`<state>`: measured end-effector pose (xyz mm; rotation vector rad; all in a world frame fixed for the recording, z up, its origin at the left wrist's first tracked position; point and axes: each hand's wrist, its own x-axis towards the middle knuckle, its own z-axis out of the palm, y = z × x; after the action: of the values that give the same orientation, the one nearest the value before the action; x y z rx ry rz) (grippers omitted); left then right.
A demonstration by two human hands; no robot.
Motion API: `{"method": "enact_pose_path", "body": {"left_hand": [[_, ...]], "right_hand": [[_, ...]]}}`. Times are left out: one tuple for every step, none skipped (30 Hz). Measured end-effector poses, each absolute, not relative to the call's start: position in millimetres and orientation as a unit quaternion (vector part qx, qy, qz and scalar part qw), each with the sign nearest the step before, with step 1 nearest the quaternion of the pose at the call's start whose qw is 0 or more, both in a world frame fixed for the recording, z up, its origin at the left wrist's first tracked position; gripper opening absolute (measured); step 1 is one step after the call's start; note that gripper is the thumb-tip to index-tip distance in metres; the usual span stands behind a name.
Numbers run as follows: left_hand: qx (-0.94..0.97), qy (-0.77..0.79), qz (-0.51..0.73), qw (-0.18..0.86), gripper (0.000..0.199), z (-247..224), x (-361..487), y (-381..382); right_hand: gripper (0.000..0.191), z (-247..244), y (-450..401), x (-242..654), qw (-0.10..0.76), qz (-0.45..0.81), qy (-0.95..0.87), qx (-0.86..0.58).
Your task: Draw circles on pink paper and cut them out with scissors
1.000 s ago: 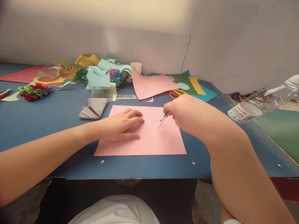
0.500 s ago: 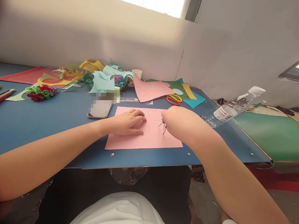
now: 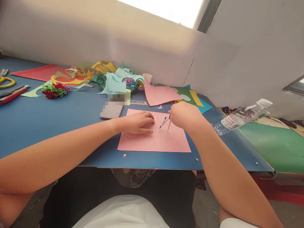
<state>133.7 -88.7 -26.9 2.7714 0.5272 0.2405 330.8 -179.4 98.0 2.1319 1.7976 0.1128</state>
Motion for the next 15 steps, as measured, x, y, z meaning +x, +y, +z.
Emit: {"method": "enact_pose_path", "body": {"left_hand": [[0.967, 0.183, 0.083, 0.155, 0.057, -27, 134, -88], [0.967, 0.182, 0.081, 0.156, 0.057, -27, 134, -88], [0.968, 0.181, 0.079, 0.157, 0.057, -26, 134, -89], [0.968, 0.18, 0.077, 0.158, 0.057, -25, 133, -89], [0.968, 0.179, 0.075, 0.159, 0.057, -24, 133, -90], [0.968, 0.18, 0.073, 0.159, 0.057, -23, 133, -90], [0.968, 0.181, 0.073, 0.159, 0.057, -22, 132, -91], [0.968, 0.182, 0.073, 0.159, 0.056, -22, 132, -91], [0.968, 0.182, 0.074, 0.158, 0.056, -22, 132, -91], [0.968, 0.182, 0.075, 0.158, 0.056, -22, 131, -91], [0.968, 0.181, 0.075, 0.157, 0.056, -22, 131, -91], [0.968, 0.18, 0.076, 0.157, 0.056, -22, 131, -91], [0.968, 0.18, 0.076, 0.156, 0.056, -22, 132, -91], [0.968, 0.179, 0.076, 0.157, 0.055, -22, 132, -91], [0.968, 0.178, 0.076, 0.157, 0.054, -22, 132, -91]], "right_hand": [[0.038, 97, -178, 335, 0.17, 0.04, 0.624, 0.762], [0.038, 96, -177, 339, 0.164, 0.038, 0.613, 0.772], [0.037, 95, -178, 343, 0.159, 0.036, 0.602, 0.782], [0.037, 93, -180, 347, 0.154, 0.036, 0.59, 0.791], [0.036, 92, -184, 350, 0.148, 0.036, 0.58, 0.8], [0.036, 91, -188, 352, 0.143, 0.039, 0.571, 0.807], [0.036, 90, -194, 352, 0.136, 0.042, 0.563, 0.814], [0.037, 88, -199, 352, 0.127, 0.045, 0.557, 0.819], [0.037, 87, -204, 350, 0.118, 0.05, 0.553, 0.823], [0.038, 85, -209, 347, 0.108, 0.052, 0.549, 0.827], [0.039, 84, -212, 345, 0.101, 0.055, 0.547, 0.829], [0.04, 82, -214, 341, 0.095, 0.059, 0.546, 0.83], [0.04, 81, -213, 338, 0.092, 0.062, 0.549, 0.829], [0.04, 81, -212, 335, 0.091, 0.066, 0.553, 0.826], [0.04, 80, -208, 332, 0.091, 0.068, 0.559, 0.821]]}}
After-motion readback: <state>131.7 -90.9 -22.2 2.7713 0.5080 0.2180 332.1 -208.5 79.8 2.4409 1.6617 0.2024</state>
